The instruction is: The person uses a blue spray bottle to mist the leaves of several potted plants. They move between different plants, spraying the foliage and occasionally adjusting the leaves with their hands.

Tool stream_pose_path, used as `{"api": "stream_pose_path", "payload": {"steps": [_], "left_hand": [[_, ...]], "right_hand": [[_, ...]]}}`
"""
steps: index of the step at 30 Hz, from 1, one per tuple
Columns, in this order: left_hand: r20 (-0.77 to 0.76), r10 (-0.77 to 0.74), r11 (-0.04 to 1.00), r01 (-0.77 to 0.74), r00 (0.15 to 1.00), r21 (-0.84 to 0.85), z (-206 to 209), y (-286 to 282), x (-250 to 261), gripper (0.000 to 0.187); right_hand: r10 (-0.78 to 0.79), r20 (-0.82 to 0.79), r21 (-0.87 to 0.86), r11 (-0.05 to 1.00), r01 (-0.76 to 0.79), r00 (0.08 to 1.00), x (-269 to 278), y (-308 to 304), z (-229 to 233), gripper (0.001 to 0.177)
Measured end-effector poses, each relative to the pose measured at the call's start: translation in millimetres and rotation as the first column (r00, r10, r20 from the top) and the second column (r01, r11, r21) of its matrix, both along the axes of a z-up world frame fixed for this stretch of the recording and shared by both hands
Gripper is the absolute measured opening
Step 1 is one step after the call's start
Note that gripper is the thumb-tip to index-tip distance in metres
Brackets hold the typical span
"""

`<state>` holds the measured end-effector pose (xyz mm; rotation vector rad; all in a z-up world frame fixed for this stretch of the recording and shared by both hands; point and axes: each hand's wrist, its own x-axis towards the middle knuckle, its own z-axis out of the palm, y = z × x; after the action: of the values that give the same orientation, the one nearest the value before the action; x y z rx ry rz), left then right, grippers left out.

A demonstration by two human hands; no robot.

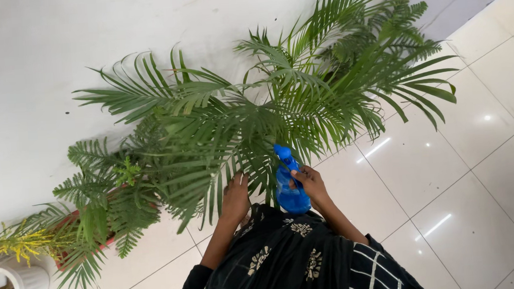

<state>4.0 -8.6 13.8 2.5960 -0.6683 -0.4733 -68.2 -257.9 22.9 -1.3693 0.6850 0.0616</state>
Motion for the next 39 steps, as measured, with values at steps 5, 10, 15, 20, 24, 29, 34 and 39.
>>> {"api": "stream_pose_path", "payload": {"steps": [5, 10, 15, 20, 24, 29, 34, 39], "left_hand": [[0.337, 0.093, 0.995, -0.076, 0.937, -0.064, 56, -24, 9, 0.079], [0.410, -0.107, 0.977, 0.173, 0.906, -0.128, 88, -66, 20, 0.085], [0.265, -0.500, 0.835, 0.379, 0.825, 0.398, 47, -109, 29, 0.086], [0.217, -0.347, 0.900, 0.259, 0.912, 0.351, -35, -118, 34, 0.042], [0.329, -0.254, 0.917, 0.117, 0.909, 0.382, -85, -104, 37, 0.043], [0.282, -0.128, 0.917, 0.006, 0.951, 0.398, -97, -86, 38, 0.037], [0.301, 0.067, 0.972, -0.130, 0.951, 0.195, -86, -90, 35, 0.041], [0.215, -0.068, 0.904, -0.031, 0.974, 0.427, -63, -101, 26, 0.054]], "right_hand": [[0.024, -0.035, -0.018, 1.000, -0.024, 0.999, -4, -14, -6, 0.035], [-0.060, 0.015, -0.021, 0.998, 0.061, 0.998, 10, -39, -33, 0.032], [-0.028, 0.047, -0.036, 0.999, 0.030, 0.999, 23, -62, -59, 0.023], [0.044, -0.004, -0.079, 0.996, -0.044, 0.999, 27, -81, -61, 0.031], [0.160, -0.096, -0.064, 0.984, -0.166, 0.982, 26, -95, -68, 0.033], [0.211, 0.013, -0.024, 0.977, -0.211, 0.977, 36, -103, -87, 0.031], [0.219, -0.028, -0.044, 0.974, -0.221, 0.975, 46, -120, -100, 0.033], [0.260, -0.037, -0.036, 0.965, -0.261, 0.965, 47, -128, -111, 0.035]]}}
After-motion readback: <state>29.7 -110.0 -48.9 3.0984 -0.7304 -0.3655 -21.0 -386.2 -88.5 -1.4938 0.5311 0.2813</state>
